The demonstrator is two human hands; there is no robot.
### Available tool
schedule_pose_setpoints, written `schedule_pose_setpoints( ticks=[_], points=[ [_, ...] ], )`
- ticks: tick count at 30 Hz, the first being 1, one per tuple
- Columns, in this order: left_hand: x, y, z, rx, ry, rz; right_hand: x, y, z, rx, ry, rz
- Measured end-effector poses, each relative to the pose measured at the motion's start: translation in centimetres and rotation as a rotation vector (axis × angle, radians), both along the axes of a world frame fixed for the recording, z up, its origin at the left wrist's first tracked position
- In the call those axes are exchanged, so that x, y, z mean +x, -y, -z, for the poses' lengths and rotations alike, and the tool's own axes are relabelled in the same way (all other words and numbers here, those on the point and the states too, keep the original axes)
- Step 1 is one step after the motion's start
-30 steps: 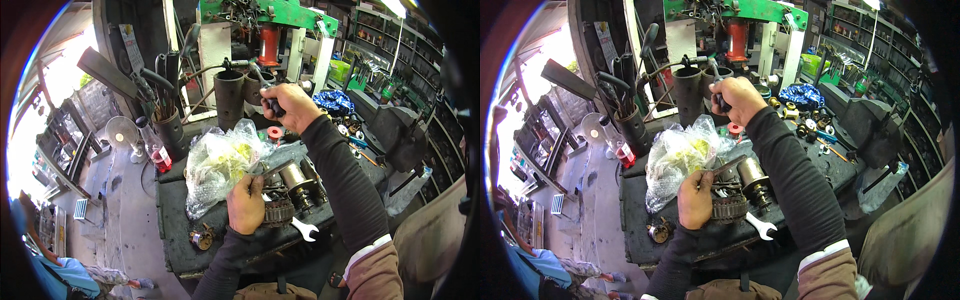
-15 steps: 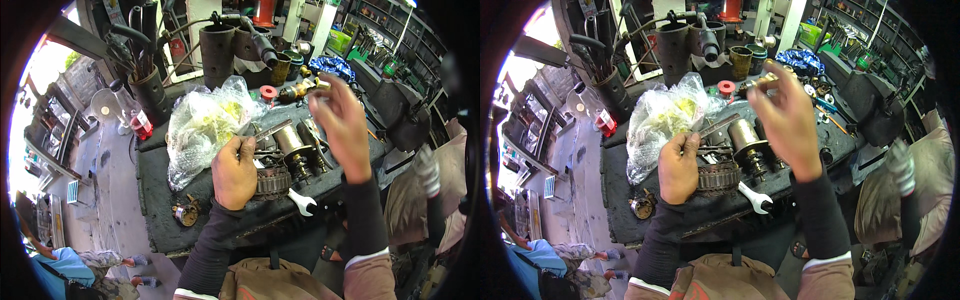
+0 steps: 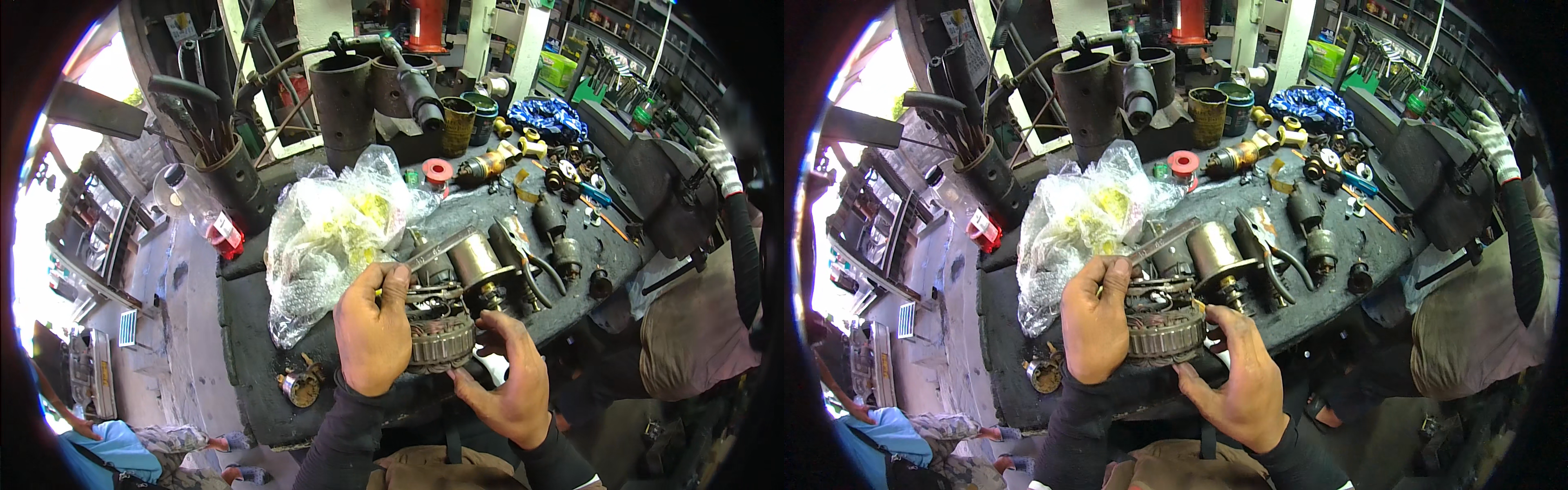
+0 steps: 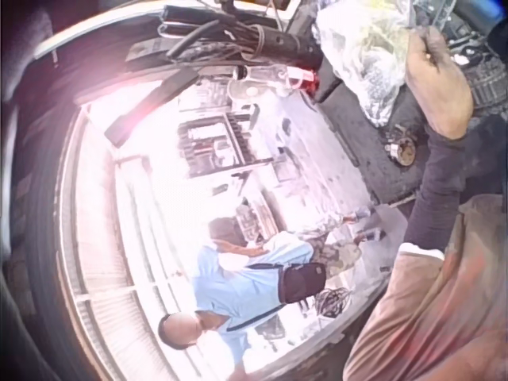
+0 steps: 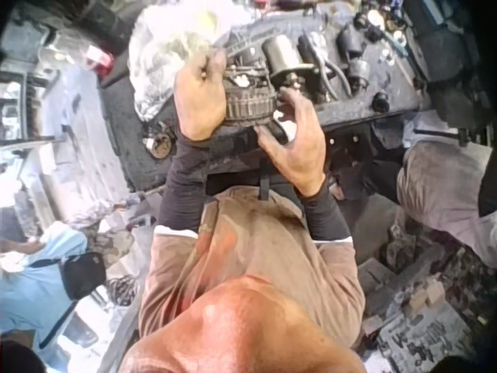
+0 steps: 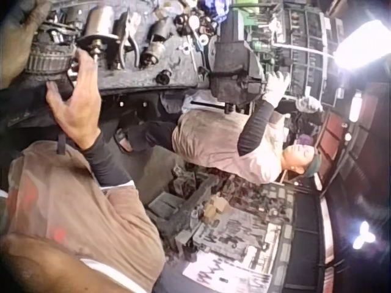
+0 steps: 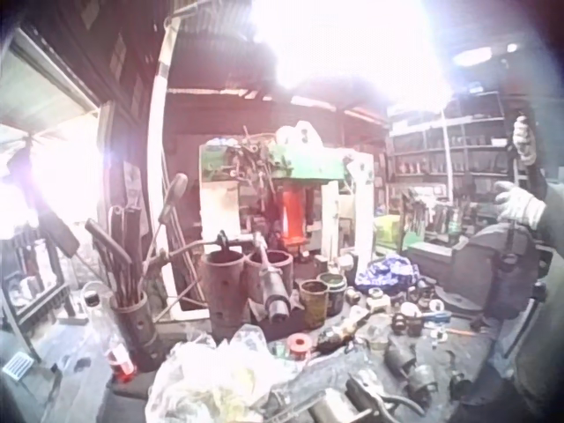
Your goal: The person uses a screwdriver to adjust components on a mechanical assembly, then moves to a grinding machine to smooth a cylindrical metal part. The person handles the parts with both hands and uses tools to manipulate them.
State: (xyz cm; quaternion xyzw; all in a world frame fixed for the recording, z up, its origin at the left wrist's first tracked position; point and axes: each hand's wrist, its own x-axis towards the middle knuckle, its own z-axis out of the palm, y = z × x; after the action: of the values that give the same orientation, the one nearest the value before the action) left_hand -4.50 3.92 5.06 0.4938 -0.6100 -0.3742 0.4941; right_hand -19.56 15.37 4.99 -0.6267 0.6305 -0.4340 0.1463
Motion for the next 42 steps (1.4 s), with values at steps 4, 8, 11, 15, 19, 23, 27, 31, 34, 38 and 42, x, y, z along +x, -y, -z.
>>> schedule_pose_setpoints(
  ticks=[4,8,11,15,19,23,27,31,34,38,42],
  points=[
    [0.0,-0.1,0.1,0.003,-0.034,0.017,0.3,0.1,0.4,-0.038,-0.107,0.019],
    [0.0,0.0,0.2,0.023,-0.046,0.03,0.3,0.6,0.8,-0.098,-0.159,0.011],
    [-0.1,0.1,0.4,0.028,-0.075,0.033,0.3,0.7,0.9,-0.081,-0.136,0.009],
    [-0.1,0.2,0.6,0.001,-0.092,0.027,0.2,1.0,1.1,-0.135,-0.166,0.011],
    [0.0,0.4,0.7,0.002,-0.103,0.035,0.3,1.1,0.9,-0.131,-0.157,0.013],
    [0.2,0.6,1.3,0.03,-0.181,0.069,0.5,1.2,0.9,-0.148,-0.165,0.025],
    [0.6,0.9,1.4,0.056,-0.219,0.132,0.7,1.3,0.9,-0.146,-0.162,0.031],
    [1.1,1.4,2.1,0.091,-0.257,0.184,0.4,1.2,1.0,-0.148,-0.208,0.025],
    [1.3,1.5,2.3,0.126,-0.316,0.225,0.5,1.2,1.1,-0.14,-0.206,0.04],
    [0.7,1.4,2.8,0.045,-0.494,0.194,0.8,1.6,1.7,-0.167,-0.213,0.06],
    [0.3,1.4,3.3,0.018,-0.586,0.093,1.0,2.1,2.0,-0.238,-0.251,0.075]
  ],
)
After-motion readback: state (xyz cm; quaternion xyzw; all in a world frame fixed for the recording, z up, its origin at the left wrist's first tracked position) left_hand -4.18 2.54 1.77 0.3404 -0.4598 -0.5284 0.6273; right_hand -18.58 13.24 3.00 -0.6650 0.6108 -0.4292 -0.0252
